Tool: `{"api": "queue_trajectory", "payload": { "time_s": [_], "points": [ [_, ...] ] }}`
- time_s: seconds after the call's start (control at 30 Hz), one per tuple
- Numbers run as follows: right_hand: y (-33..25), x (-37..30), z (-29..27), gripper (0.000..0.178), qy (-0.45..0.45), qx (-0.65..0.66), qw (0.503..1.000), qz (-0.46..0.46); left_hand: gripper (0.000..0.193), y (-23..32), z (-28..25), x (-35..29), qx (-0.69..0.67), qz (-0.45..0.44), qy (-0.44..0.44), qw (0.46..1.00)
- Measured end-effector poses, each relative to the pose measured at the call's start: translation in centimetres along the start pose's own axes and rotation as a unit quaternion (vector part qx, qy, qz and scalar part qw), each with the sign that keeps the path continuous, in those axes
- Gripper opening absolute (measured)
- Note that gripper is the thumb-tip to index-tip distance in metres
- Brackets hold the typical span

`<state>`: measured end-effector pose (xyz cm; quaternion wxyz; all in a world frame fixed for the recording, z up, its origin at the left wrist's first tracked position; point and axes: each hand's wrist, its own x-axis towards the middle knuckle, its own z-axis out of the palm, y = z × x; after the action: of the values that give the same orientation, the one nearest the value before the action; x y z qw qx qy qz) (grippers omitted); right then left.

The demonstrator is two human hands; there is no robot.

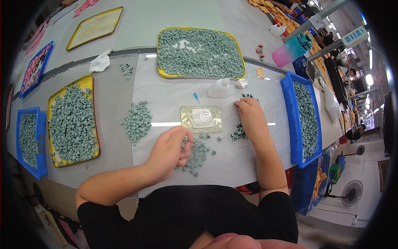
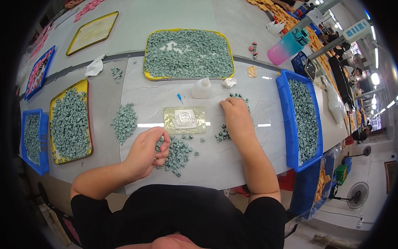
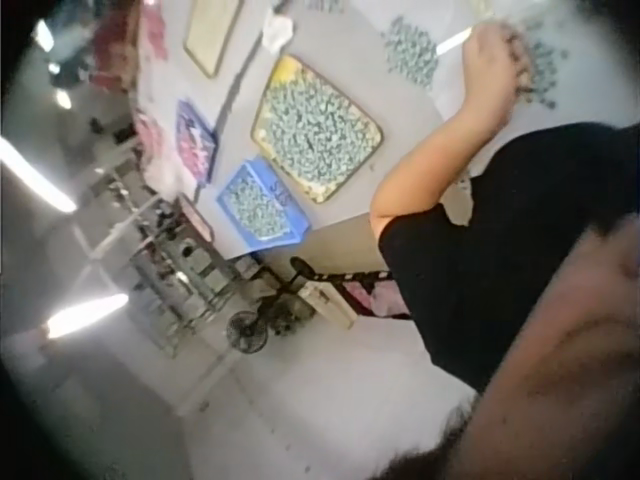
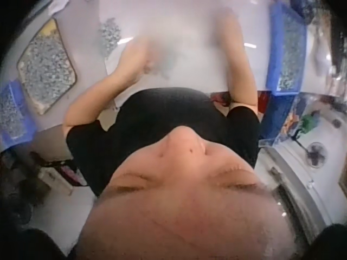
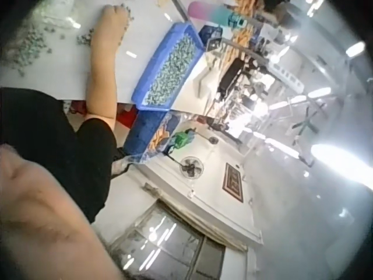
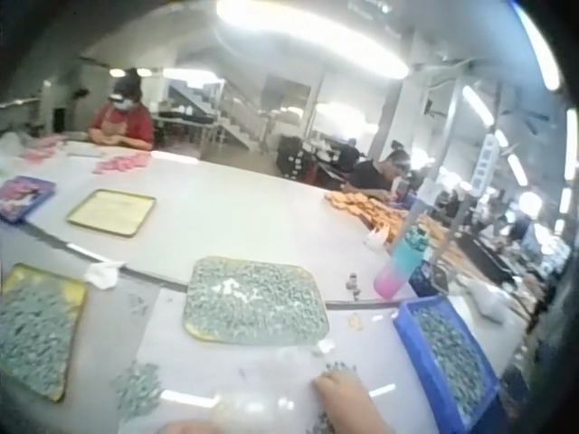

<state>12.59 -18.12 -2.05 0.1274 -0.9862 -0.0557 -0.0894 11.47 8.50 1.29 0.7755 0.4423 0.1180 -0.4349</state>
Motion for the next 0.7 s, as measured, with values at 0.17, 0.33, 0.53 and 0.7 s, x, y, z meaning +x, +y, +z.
{"api": "queue_trajectory", "payload": {
  "time_s": [0.17,0.33,0.53,0.7],
  "points": [
    [-1.8,0.2,-0.9,0.018,0.03,0.075,0.996,0.034,0.015,0.1,0.2,0.5,-0.043,0.005,-0.002,0.999],
    [-4.7,-0.4,-1.8,0.017,0.078,0.212,0.974,0.016,0.019,-0.3,-0.2,1.0,-0.037,0.013,-0.022,0.999],
    [-8.2,-1.8,-1.7,0.023,0.031,0.375,0.921,-0.105,0.018,-1.1,-0.3,1.5,-0.053,0.012,-0.068,0.996],
    [-7.8,-2.1,-1.5,0.024,0.066,0.321,0.934,-0.145,0.016,-0.8,0.0,1.4,-0.041,0.019,-0.053,0.998]
  ]
}}
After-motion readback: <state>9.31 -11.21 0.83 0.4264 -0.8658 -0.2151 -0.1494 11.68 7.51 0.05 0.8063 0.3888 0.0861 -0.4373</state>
